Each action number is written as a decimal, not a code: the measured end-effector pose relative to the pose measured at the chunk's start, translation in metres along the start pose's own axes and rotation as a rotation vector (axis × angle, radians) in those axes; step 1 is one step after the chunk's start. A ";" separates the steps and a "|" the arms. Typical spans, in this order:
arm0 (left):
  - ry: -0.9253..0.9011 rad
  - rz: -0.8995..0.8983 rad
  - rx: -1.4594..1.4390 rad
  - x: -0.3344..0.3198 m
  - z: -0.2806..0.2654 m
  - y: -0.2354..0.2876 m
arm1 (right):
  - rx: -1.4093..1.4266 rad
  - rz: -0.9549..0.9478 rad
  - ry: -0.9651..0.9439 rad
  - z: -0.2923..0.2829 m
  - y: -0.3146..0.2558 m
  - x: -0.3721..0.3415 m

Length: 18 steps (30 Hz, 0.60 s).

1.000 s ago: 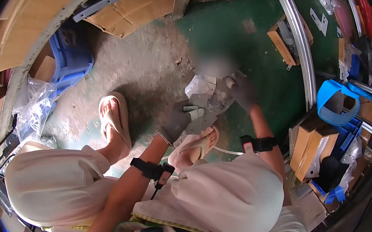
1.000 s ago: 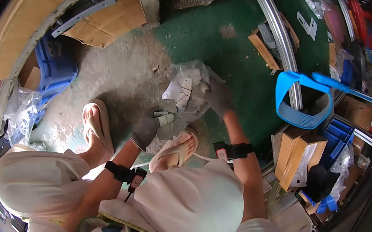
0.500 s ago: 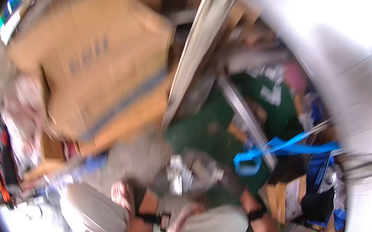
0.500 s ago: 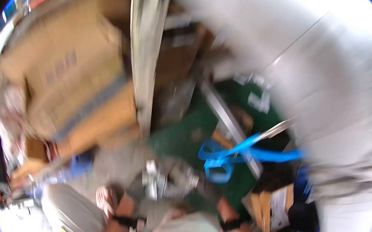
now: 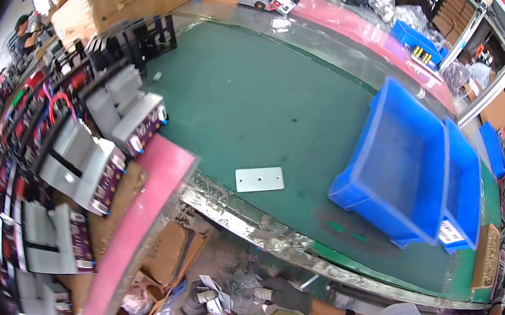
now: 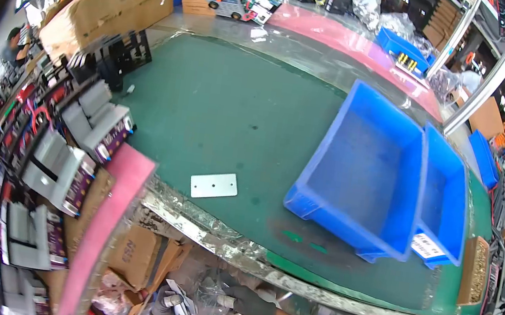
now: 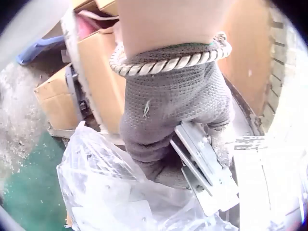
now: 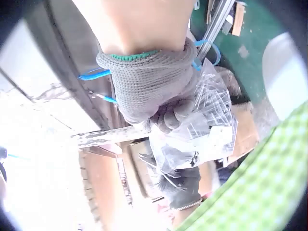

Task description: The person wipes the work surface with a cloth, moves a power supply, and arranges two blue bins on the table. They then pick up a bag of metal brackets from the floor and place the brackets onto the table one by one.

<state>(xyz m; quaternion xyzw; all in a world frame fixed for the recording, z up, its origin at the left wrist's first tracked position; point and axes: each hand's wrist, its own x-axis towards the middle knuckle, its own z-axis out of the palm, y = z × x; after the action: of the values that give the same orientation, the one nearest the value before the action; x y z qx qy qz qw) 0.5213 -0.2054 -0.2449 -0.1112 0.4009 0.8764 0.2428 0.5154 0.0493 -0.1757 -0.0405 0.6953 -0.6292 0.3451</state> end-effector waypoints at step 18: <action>-0.094 0.127 0.273 0.010 0.293 0.299 | -0.005 -0.307 0.327 -0.049 -0.336 -0.121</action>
<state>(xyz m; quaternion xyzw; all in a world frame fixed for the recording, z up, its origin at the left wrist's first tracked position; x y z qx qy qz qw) 0.3588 -0.1478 0.1367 -0.0102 0.5109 0.8315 0.2181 0.4542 0.0809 0.1782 -0.0444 0.7291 -0.6709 0.1278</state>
